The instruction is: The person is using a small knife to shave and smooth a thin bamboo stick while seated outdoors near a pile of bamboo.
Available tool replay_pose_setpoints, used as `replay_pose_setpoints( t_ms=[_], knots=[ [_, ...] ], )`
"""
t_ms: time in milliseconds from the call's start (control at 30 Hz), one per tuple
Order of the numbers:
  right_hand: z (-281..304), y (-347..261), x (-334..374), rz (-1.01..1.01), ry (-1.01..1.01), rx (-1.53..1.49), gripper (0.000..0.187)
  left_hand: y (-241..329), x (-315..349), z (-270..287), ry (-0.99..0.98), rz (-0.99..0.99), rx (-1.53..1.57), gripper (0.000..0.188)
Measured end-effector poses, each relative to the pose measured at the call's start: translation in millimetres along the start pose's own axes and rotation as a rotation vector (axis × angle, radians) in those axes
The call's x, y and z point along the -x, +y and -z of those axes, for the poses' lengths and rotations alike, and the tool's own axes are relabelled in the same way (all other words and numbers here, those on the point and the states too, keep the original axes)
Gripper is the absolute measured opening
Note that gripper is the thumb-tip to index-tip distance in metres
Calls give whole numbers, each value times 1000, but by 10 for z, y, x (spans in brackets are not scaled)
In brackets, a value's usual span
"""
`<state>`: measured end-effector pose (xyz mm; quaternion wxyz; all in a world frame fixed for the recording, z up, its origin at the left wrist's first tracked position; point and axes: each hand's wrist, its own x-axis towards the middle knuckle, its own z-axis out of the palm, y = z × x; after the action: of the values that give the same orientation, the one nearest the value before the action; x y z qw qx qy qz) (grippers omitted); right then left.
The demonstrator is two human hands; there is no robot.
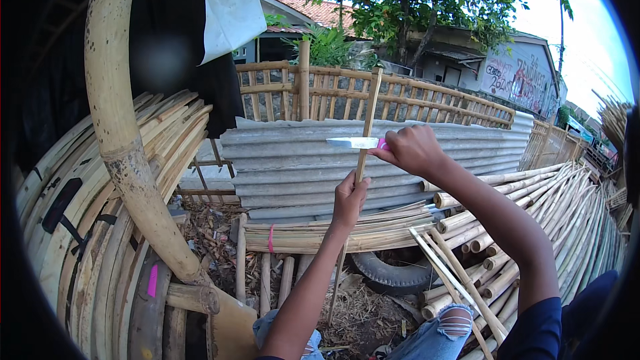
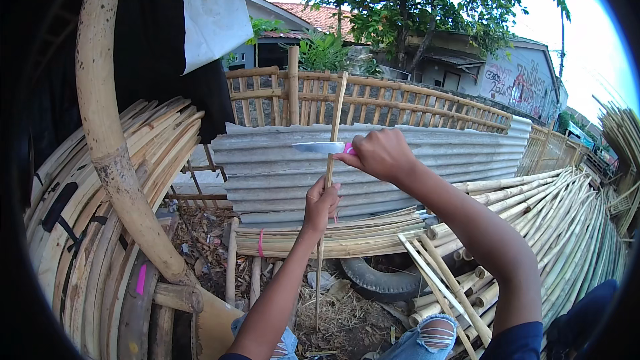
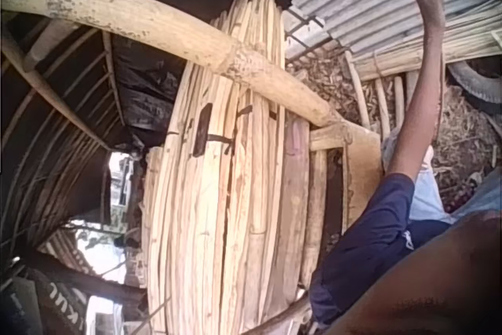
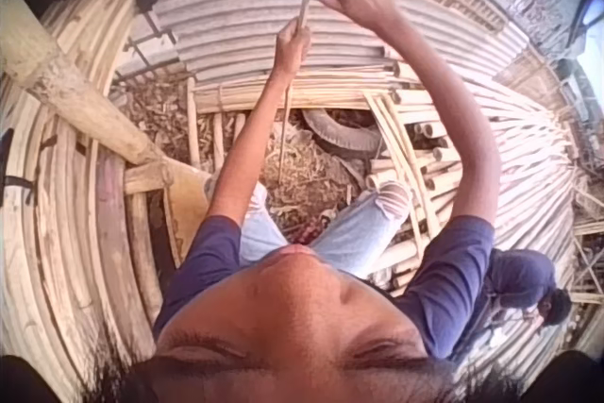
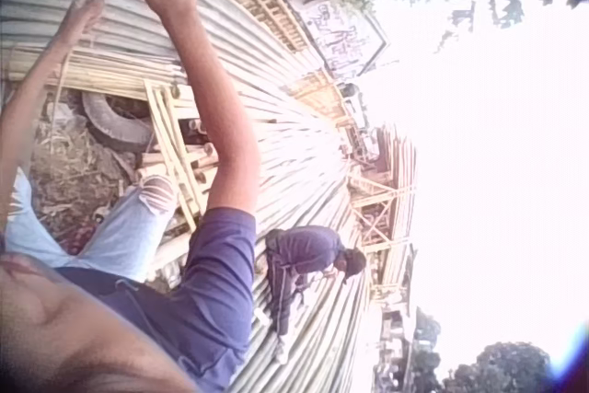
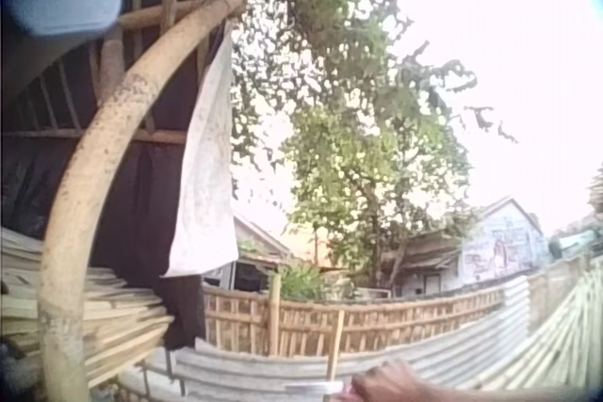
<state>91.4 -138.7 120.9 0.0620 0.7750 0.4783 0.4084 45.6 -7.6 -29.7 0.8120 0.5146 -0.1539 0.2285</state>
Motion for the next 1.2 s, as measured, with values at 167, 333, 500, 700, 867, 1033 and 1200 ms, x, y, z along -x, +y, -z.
replay_pose_setpoints(
  t_ms=[167,333,500,700,867,1033,1200],
  knots=[
    [-93,-52,-98,-33,-16,-6,59,-61,-85,99,19,-13,-11,10],
    [-217,-287,161,-16,-59,-31,58,-93,-81,59,11,-3,14,11],
    [276,369,-246,-423,174,-156,58,-146,-114,-117,-61,-15,-57,17],
    [-12,7,217,18,-96,-83,57,-82,-60,-52,-40,46,3,17],
    [435,520,-115,-403,139,-114,59,-97,-32,-124,-136,73,99,14],
    [551,786,-127,-557,133,-161,64,-86,86,-238,-184,33,83,14],
    [536,453,198,-467,265,-512,54,-44,71,-111,-283,131,244,15]
  ],
)
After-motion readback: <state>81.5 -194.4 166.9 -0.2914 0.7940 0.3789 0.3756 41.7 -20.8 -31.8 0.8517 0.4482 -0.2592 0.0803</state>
